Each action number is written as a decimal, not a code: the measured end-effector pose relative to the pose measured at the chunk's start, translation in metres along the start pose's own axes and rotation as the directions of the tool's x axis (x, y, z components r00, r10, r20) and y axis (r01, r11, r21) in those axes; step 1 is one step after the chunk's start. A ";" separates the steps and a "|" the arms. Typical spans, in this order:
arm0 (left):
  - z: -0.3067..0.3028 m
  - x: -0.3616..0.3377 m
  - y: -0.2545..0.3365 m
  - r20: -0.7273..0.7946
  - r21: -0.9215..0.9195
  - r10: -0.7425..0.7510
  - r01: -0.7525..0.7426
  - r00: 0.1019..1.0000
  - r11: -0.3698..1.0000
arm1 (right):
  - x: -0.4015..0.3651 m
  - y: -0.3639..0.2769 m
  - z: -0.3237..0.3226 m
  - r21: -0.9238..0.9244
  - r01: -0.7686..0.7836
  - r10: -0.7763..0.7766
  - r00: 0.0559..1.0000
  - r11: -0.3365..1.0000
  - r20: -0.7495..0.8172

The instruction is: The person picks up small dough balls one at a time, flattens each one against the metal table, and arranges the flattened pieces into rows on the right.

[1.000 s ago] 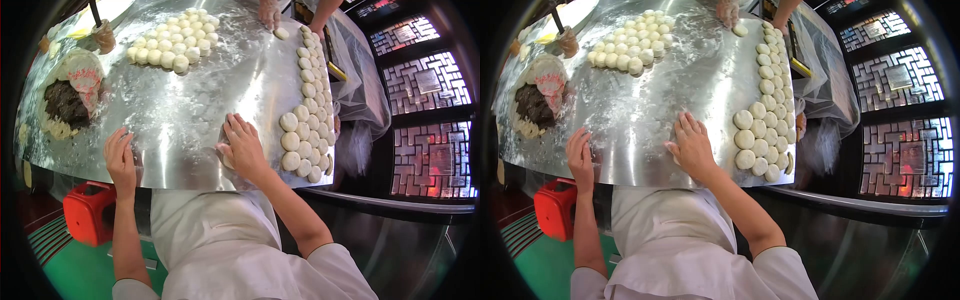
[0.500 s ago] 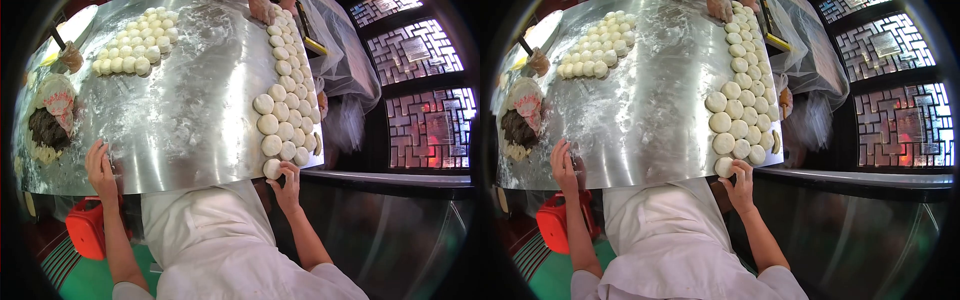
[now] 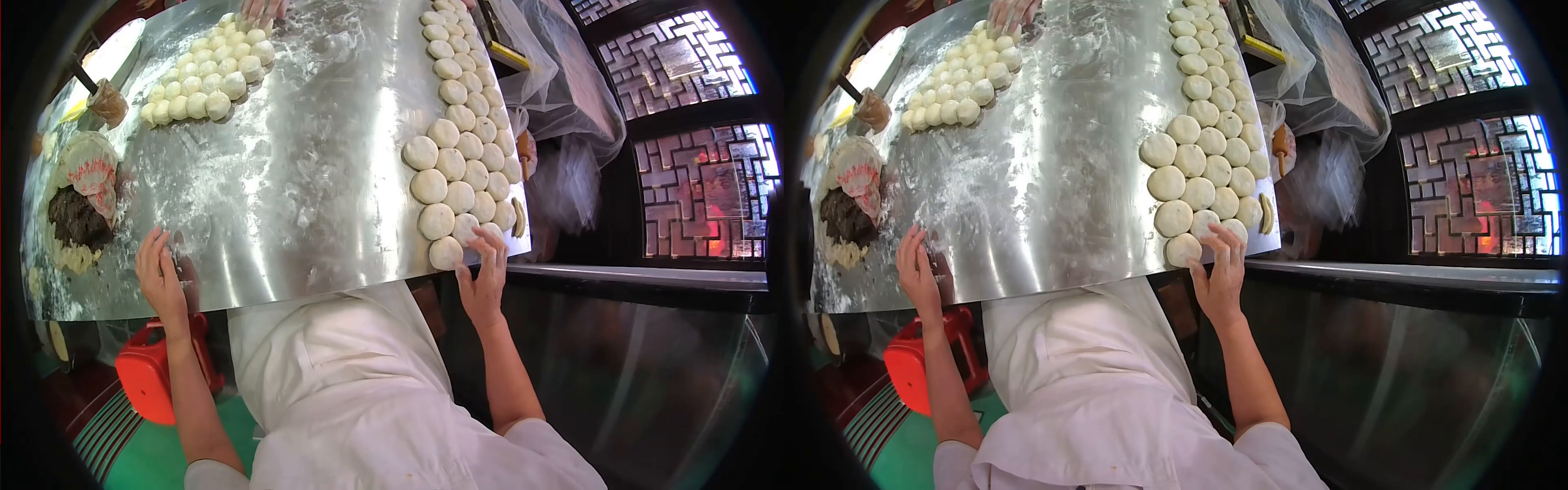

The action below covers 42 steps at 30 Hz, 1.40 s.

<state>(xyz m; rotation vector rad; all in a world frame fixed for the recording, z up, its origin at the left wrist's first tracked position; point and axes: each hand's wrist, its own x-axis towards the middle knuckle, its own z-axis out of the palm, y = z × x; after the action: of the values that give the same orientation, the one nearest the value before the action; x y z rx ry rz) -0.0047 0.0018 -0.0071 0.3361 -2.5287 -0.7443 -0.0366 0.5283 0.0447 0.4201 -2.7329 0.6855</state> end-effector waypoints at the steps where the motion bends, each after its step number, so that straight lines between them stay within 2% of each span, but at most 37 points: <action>1: 0.001 0.001 -0.001 -0.002 0.002 0.014 -0.014 1.000 1.000 | 0.009 0.001 0.000 -0.049 0.048 -0.049 0.999 0.998 -0.019; 2: 0.001 0.001 0.000 -0.001 0.005 0.023 -0.023 1.000 1.000 | 0.018 -0.002 0.002 -0.071 0.057 -0.053 0.997 0.996 0.059; 3: 0.001 0.003 0.001 0.004 0.047 0.047 -0.047 0.999 0.998 | 0.023 0.002 0.005 -0.068 0.049 -0.046 0.998 0.996 0.051; 5: 0.003 0.008 0.007 0.005 0.091 0.080 -0.080 0.997 0.993 | 0.028 0.011 0.009 -0.140 0.134 -0.116 0.985 0.981 0.125; 7: 0.004 0.010 0.027 0.046 0.081 0.189 -0.192 0.981 0.978 | 0.028 0.006 -0.003 -0.092 0.092 -0.085 0.993 0.991 0.084; 9: 0.015 0.007 0.066 0.088 0.035 0.282 -0.286 0.955 0.958 | 0.023 0.006 -0.008 0.146 0.019 0.004 0.988 0.989 -0.152; 12: 0.046 -0.006 0.142 0.219 -0.121 0.473 -0.457 0.853 0.881 | -0.003 0.020 -0.007 0.208 -0.165 0.223 0.929 0.964 -0.297; 13: 0.056 -0.013 0.168 0.288 -0.179 0.523 -0.492 0.802 0.852 | -0.011 0.023 -0.009 0.206 -0.163 0.220 0.929 0.965 -0.298; 14: 0.065 -0.020 0.193 0.352 -0.242 0.574 -0.520 0.739 0.819 | -0.020 0.025 -0.013 0.427 -0.307 0.413 0.893 0.851 -0.181; 15: 0.077 -0.027 0.213 0.403 -0.274 0.616 -0.553 0.677 0.787 | -0.028 0.025 -0.017 0.604 -0.438 0.565 0.825 0.666 -0.025; 16: 0.088 -0.033 0.228 0.448 -0.309 0.655 -0.582 0.609 0.752 | -0.033 0.019 -0.020 0.621 -0.516 0.595 0.798 0.590 0.096; 17: 0.097 -0.039 0.239 0.443 -0.315 0.660 -0.584 0.607 0.748 | -0.045 0.025 -0.016 0.651 -0.594 0.604 0.756 0.473 0.252; 19: 0.113 -0.050 0.249 0.478 -0.346 0.731 -0.661 0.487 0.666 | -0.056 0.017 -0.011 0.589 -0.765 0.589 0.610 0.261 0.530; 21: 0.125 -0.053 0.244 0.500 -0.311 0.738 -0.702 0.453 0.641 | -0.059 0.009 0.003 0.544 -0.810 0.620 0.546 0.219 0.563; 24: 0.124 -0.040 0.222 0.546 -0.308 0.704 -0.673 0.454 0.673 | -0.049 0.004 0.006 0.653 -0.739 0.582 0.607 0.163 0.542; 26: 0.111 -0.016 0.194 0.573 -0.167 0.583 -0.614 0.576 0.771 | -0.046 0.005 0.003 0.730 -0.670 0.597 0.645 0.140 0.477; 28: 0.088 0.012 0.155 0.536 0.056 0.416 -0.522 0.735 0.851 | -0.040 0.005 -0.008 0.719 -0.649 0.635 0.669 0.247 0.386; 30: 0.061 0.025 0.107 0.392 0.234 0.292 -0.402 0.872 0.885 | -0.030 -0.001 -0.022 0.683 -0.626 0.616 0.719 0.375 0.321; 31: 0.046 0.027 0.082 0.349 0.257 0.236 -0.335 0.907 0.907 | -0.016 -0.015 -0.023 0.682 -0.623 0.606 0.726 0.383 0.324; 32: 0.034 0.027 0.060 0.302 0.272 0.181 -0.266 0.936 0.925 | 0.000 -0.033 -0.022 0.678 -0.530 0.539 0.811 0.509 0.229; 33: 0.025 0.025 0.041 0.291 0.270 0.178 -0.259 0.940 0.927 | 0.013 -0.045 -0.018 0.660 -0.421 0.455 0.880 0.623 0.132; 34: 0.017 0.021 0.025 0.221 0.257 0.139 -0.195 0.965 0.947 | 0.025 -0.046 -0.012 0.540 -0.367 0.312 0.930 0.757 0.195; 35: 0.011 0.016 0.016 0.150 0.239 0.097 -0.132 0.984 0.962 | 0.041 -0.055 -0.003 0.375 -0.201 0.141 0.973 0.905 0.182; 36: 0.009 0.012 0.012 0.131 0.233 0.097 -0.126 0.987 0.964 | 0.057 -0.065 0.012 0.247 -0.068 0.019 0.980 0.967 0.196; 37: 0.007 0.008 0.009 0.103 0.208 0.075 -0.095 0.992 0.973 | 0.073 -0.072 0.026 0.116 0.075 -0.099 0.969 0.990 0.225; 38: 0.006 0.006 0.007 0.077 0.181 0.052 -0.065 0.996 0.981 | 0.087 -0.072 0.039 0.110 0.091 -0.113 0.970 0.990 0.216; 40: 0.003 0.006 0.013 0.083 0.199 0.044 -0.060 0.996 0.978 | 0.110 -0.065 0.065 -0.208 0.369 -0.275 0.886 0.906 0.373; 41: 0.003 0.006 0.016 0.106 0.222 0.038 -0.060 0.994 0.973 | 0.118 -0.056 0.074 -0.212 0.387 -0.292 0.881 0.897 0.372; 42: 0.003 0.003 0.018 0.091 0.217 0.039 -0.058 0.995 0.974 | 0.123 -0.045 0.080 -0.295 0.332 -0.199 0.893 0.896 0.403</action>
<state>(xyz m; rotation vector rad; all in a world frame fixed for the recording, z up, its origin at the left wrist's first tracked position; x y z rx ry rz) -0.0106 0.0170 0.0021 0.3200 -2.6978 -0.4699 -0.1502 0.4251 0.0380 0.8938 -2.9614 0.0274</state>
